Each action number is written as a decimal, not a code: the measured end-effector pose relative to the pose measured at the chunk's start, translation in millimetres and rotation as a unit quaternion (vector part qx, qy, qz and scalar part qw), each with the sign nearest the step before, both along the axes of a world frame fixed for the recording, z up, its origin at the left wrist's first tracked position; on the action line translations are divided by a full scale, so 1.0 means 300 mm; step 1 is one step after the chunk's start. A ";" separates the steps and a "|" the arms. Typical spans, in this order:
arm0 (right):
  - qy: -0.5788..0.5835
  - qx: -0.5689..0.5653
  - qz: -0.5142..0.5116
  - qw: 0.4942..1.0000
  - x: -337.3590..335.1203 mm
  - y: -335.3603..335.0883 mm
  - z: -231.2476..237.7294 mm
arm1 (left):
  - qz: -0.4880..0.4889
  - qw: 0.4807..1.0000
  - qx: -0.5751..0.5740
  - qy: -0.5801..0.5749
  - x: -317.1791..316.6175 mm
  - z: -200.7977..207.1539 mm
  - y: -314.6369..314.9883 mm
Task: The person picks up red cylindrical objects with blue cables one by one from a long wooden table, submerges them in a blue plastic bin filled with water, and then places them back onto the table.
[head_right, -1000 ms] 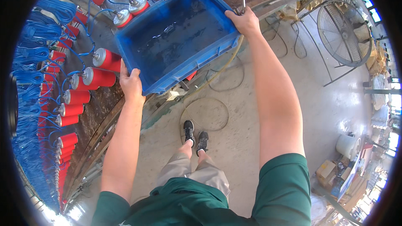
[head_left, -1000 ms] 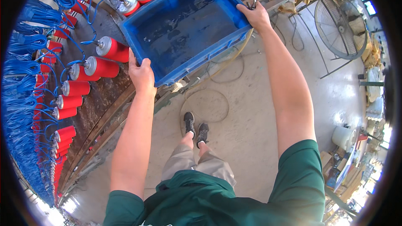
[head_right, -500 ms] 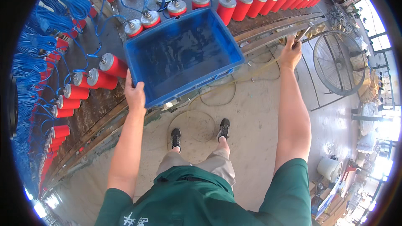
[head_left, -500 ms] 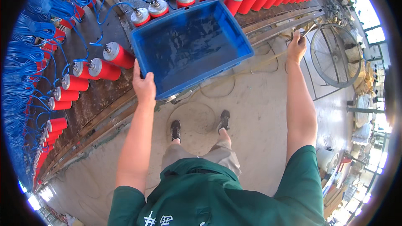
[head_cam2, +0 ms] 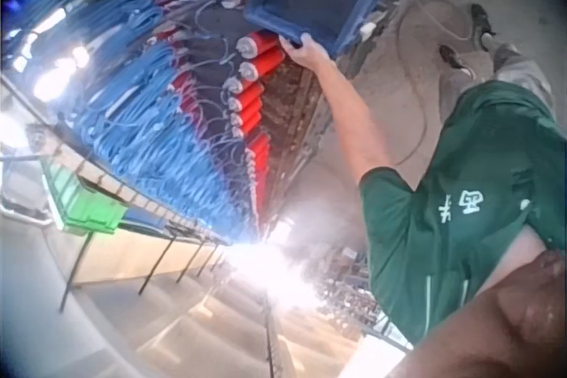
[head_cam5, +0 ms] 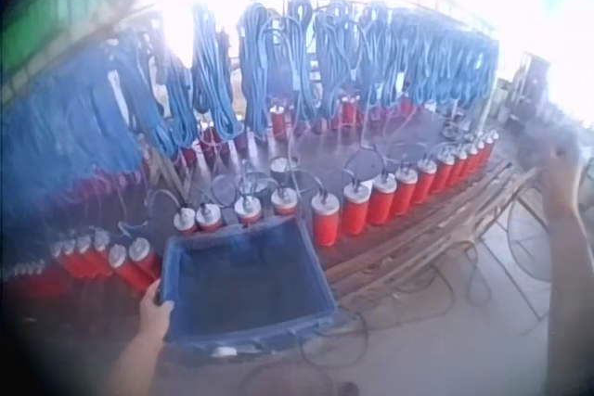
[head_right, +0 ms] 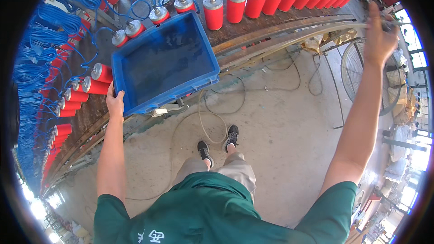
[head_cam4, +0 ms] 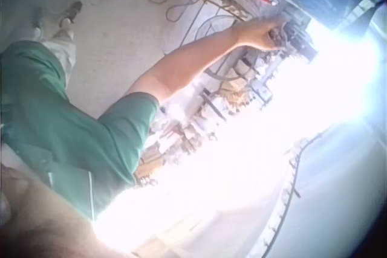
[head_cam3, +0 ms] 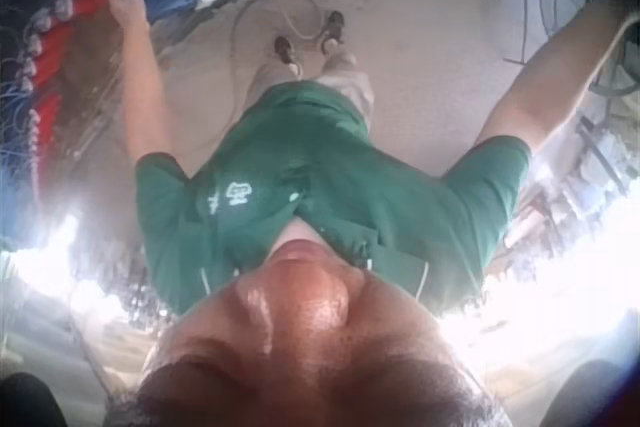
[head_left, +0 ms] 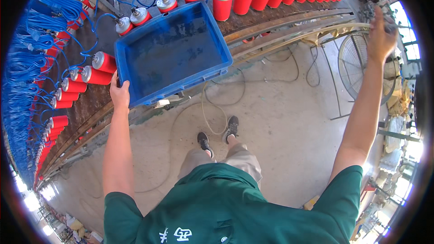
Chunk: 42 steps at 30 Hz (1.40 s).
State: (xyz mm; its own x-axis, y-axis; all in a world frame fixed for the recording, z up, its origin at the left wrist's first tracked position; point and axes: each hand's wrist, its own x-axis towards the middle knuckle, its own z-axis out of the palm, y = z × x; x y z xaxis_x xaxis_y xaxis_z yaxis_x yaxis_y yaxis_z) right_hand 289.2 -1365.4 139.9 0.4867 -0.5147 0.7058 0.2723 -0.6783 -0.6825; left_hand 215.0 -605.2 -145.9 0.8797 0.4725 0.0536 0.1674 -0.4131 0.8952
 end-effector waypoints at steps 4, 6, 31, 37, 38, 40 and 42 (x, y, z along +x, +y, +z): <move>-0.197 0.125 0.002 0.972 -0.117 -0.234 0.175 | 0.006 1.000 0.021 0.006 -0.014 0.026 0.024; -0.240 0.199 -0.028 0.950 -0.164 -0.451 0.307 | -0.003 0.999 0.036 0.001 -0.016 0.039 0.016; 0.577 -0.225 0.312 0.720 -0.462 0.407 -0.506 | 0.226 0.859 -0.078 0.452 -1.884 -0.581 0.104; 0.584 -0.171 0.253 0.752 -0.517 0.371 -0.739 | 0.143 0.832 -0.154 0.513 -1.816 -0.416 0.007; 0.583 -0.164 0.249 0.756 -0.517 0.363 -0.759 | 0.136 0.834 -0.156 0.512 -1.809 -0.441 0.036; 0.558 -0.181 0.250 0.770 -0.482 0.417 -0.750 | 0.175 0.839 -0.169 0.486 -1.821 -0.507 0.143; 0.550 -0.193 0.207 0.786 -0.467 0.480 -0.734 | 0.168 0.851 -0.170 0.467 -1.797 -0.551 0.242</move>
